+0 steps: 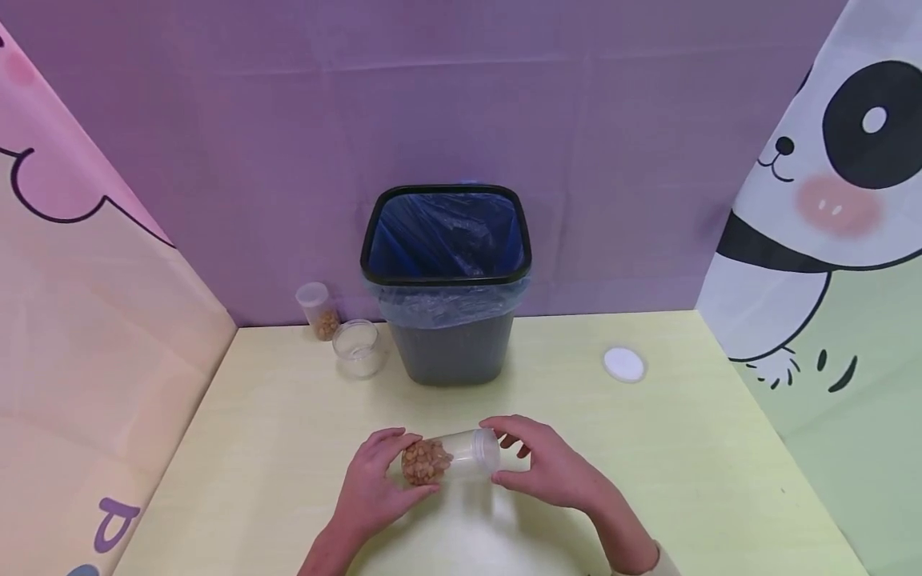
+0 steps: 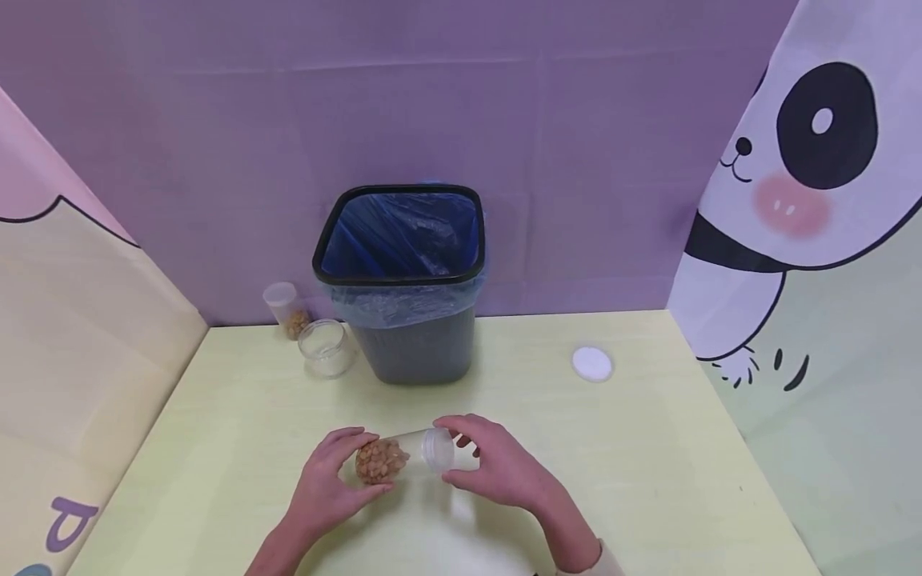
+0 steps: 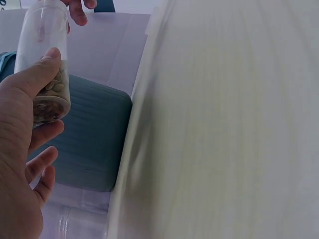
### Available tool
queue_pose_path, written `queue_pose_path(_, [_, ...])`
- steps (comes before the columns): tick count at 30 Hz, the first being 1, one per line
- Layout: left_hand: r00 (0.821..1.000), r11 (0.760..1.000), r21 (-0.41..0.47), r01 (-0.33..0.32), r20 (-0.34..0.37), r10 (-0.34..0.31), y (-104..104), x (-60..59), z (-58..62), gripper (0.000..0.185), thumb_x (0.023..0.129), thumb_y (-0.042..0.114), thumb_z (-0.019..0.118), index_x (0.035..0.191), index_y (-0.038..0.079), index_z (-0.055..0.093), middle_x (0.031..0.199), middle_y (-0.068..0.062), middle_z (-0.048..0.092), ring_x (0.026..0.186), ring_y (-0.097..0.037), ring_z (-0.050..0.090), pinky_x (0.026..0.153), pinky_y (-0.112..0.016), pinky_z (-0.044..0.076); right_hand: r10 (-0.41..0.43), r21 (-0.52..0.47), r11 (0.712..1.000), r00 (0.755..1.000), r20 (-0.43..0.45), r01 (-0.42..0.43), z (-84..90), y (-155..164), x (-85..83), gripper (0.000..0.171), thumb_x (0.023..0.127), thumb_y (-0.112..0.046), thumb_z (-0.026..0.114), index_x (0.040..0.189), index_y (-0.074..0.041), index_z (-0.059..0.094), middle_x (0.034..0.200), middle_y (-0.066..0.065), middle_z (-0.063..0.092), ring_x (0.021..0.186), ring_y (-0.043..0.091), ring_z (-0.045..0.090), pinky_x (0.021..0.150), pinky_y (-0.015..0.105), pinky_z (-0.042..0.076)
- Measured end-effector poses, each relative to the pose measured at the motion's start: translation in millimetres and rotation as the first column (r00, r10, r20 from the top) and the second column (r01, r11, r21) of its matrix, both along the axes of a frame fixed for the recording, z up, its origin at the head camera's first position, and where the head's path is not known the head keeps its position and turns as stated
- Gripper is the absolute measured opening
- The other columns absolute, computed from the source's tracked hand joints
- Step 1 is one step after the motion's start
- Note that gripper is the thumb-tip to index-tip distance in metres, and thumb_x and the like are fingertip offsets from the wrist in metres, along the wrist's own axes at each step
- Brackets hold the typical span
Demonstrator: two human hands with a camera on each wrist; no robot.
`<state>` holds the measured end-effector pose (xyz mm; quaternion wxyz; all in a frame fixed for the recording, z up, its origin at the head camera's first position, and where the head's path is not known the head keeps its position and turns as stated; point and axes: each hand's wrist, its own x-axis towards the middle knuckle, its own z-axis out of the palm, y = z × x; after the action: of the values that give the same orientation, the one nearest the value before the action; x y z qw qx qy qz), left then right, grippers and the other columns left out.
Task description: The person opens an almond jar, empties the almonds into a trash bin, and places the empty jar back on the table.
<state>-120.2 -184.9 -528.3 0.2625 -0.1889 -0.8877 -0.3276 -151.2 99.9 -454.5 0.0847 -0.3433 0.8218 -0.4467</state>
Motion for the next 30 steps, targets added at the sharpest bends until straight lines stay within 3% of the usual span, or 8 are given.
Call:
queue_pose_path(3, [1.0, 1.0, -0.002, -0.006, 0.009, 0.006, 0, 3.5, -2.3, 0.066, 0.047, 0.041, 0.096, 0.103, 0.019, 0.07, 0.1, 0.009, 0.07, 0.108, -0.015, 0.057, 0.084, -0.041, 0.05, -0.01, 0.004, 1.0, 1.0, 0.028, 0.01, -0.8, 0, 3.1, 0.063, 0.08, -0.017, 0.08, 0.136, -0.017, 0.051, 0.116, -0.009, 0.06, 0.098, 0.019, 0.06, 0.079, 0.032, 0.051])
queue_pose_path(8, [1.0, 1.0, 0.011, 0.0, 0.03, 0.0, 0, 14.4, -10.7, 0.067, 0.047, 0.04, 0.097, 0.104, 0.019, 0.07, 0.1, 0.01, 0.069, 0.108, -0.016, 0.057, 0.083, -0.041, 0.05, -0.097, 0.043, 0.995, 0.989, 0.109, 0.092, -5.4, -2, 14.4, 0.063, 0.085, -0.037, 0.075, 0.136, -0.016, 0.045, 0.113, -0.007, 0.059, 0.1, 0.018, 0.059, 0.08, 0.034, 0.05])
queue_pose_path(12, [0.999, 0.999, 0.029, 0.016, 0.035, -0.017, 1, 18.7, -15.4, 0.066, 0.05, 0.041, 0.096, 0.106, 0.018, 0.069, 0.102, 0.009, 0.069, 0.108, -0.016, 0.057, 0.085, -0.04, 0.049, -0.226, 0.161, 0.963, 0.973, 0.045, 0.216, -9.1, -5, 19.9, 0.035, 0.092, -0.049, 0.061, 0.111, -0.019, 0.056, 0.099, -0.011, 0.061, 0.083, 0.012, 0.061, 0.068, 0.029, 0.049])
queue_pose_path(14, [0.999, 0.999, 0.036, 0.027, 0.025, -0.028, 2, 18.4, -15.8, 0.065, 0.052, 0.043, 0.095, 0.107, 0.018, 0.069, 0.102, 0.009, 0.069, 0.108, -0.017, 0.057, 0.086, -0.039, 0.048, -0.252, 0.226, 0.943, 0.968, 0.003, 0.245, -9.5, -6, 19.7, 0.031, 0.093, -0.053, 0.056, 0.096, -0.023, 0.058, 0.086, -0.014, 0.059, 0.071, 0.006, 0.058, 0.062, 0.026, 0.046])
queue_pose_path(17, [0.999, 0.998, 0.047, 0.044, 0.014, -0.045, 3, 16.3, -14.0, 0.065, 0.054, 0.045, 0.094, 0.108, 0.018, 0.069, 0.102, 0.008, 0.069, 0.108, -0.019, 0.057, 0.089, -0.036, 0.045, -0.232, 0.266, 0.937, 0.973, -0.02, 0.229, -8.1, -6, 17.2, 0.032, 0.092, -0.057, 0.055, 0.083, -0.026, 0.056, 0.072, -0.017, 0.055, 0.059, 0.002, 0.051, 0.056, 0.024, 0.043])
queue_pose_path(19, [0.999, 0.998, 0.048, 0.052, 0.002, -0.052, 3, 14.4, -11.9, 0.064, 0.055, 0.046, 0.093, 0.107, 0.017, 0.069, 0.102, 0.007, 0.069, 0.107, -0.02, 0.058, 0.089, -0.034, 0.044, -0.204, 0.25, 0.947, 0.979, -0.013, 0.201, -6.5, -5, 15.0, 0.032, 0.09, -0.057, 0.058, 0.082, -0.025, 0.055, 0.07, -0.016, 0.054, 0.062, 0.001, 0.052, 0.058, 0.024, 0.043])
queue_pose_path(27, [0.999, 0.999, 0.012, 0.051, -0.016, -0.05, 6, 4.9, 3.5, 0.064, 0.054, 0.046, 0.093, 0.106, 0.017, 0.069, 0.1, 0.006, 0.07, 0.108, -0.02, 0.058, 0.088, -0.036, 0.045, -0.138, 0.122, 0.983, 0.99, 0.006, 0.136, 2.6, 2, 5.2, 0.031, 0.085, -0.05, 0.07, 0.094, -0.023, 0.059, 0.085, -0.012, 0.061, 0.08, 0.013, 0.06, 0.069, 0.029, 0.05])
queue_pose_path(30, [0.999, 0.999, 0.002, 0.041, -0.022, -0.041, 7, 2.9, 8.5, 0.065, 0.052, 0.044, 0.094, 0.105, 0.018, 0.069, 0.1, 0.007, 0.07, 0.108, -0.019, 0.058, 0.088, -0.037, 0.045, -0.12, 0.095, 0.988, 0.993, 0.003, 0.119, 7.2, 5, 3.3, 0.031, 0.084, -0.047, 0.073, 0.098, -0.023, 0.061, 0.088, -0.012, 0.062, 0.082, 0.011, 0.06, 0.073, 0.031, 0.05])
